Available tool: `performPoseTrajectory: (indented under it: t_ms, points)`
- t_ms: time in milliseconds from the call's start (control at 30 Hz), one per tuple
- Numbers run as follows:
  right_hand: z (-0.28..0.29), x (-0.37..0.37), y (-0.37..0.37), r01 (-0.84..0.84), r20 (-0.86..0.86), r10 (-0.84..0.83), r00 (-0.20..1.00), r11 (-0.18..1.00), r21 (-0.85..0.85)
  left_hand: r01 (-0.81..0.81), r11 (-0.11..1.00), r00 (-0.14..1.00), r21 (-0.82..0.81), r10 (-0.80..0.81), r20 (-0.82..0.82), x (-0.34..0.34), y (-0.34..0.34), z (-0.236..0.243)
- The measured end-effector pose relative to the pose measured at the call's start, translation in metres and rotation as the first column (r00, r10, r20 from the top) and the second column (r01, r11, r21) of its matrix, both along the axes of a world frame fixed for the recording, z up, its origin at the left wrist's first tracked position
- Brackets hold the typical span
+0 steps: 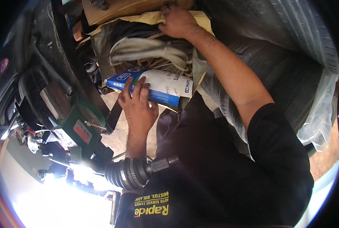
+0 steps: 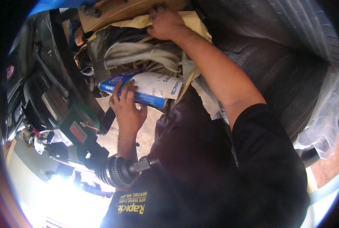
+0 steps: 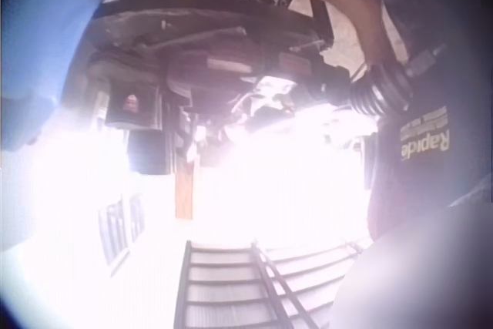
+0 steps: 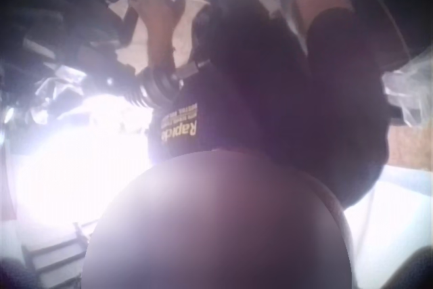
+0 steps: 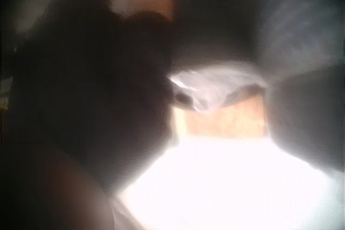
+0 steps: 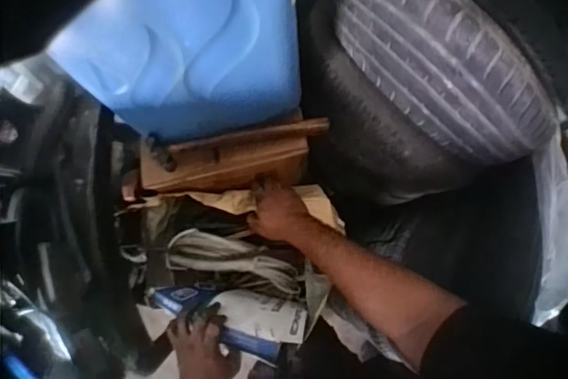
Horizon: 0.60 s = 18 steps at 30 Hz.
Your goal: The person secures a driveshaft in a bench vise and uses a hammer and screwdriver to remove the old CV boot. They then install a new CV boot, secure it with clamps, and apply grease to the joint.
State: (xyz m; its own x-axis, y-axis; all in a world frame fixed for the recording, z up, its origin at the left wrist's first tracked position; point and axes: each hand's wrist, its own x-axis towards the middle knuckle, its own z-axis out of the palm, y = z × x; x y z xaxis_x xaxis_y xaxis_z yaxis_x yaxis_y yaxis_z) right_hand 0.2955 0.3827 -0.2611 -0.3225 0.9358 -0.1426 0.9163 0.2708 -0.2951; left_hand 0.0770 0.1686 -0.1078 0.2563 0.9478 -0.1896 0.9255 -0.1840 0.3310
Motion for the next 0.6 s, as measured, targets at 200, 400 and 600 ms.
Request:
performPoseTrajectory:
  t_ms: [200, 400, 600]
  points:
    - [-0.025, 0.022, -0.009, 0.033, -0.289, -0.027, 0.957, 0.999, 0.017, 0.003, 0.999, 1.000, -0.042, -0.003, 0.008, 0.001, -0.024, 0.002]
    - [0.043, 0.034, -0.082, 0.131, -0.287, -0.265, 0.920, 0.901, -0.413, 0.106, 0.988, 0.992, -0.108, -0.098, 0.078, 0.016, -0.049, 0.005]
    - [0.086, 0.034, -0.138, -0.022, -0.259, -0.096, 0.961, 0.908, -0.418, 0.065, 0.994, 0.992, -0.086, -0.054, 0.116, 0.029, -0.070, -0.007]
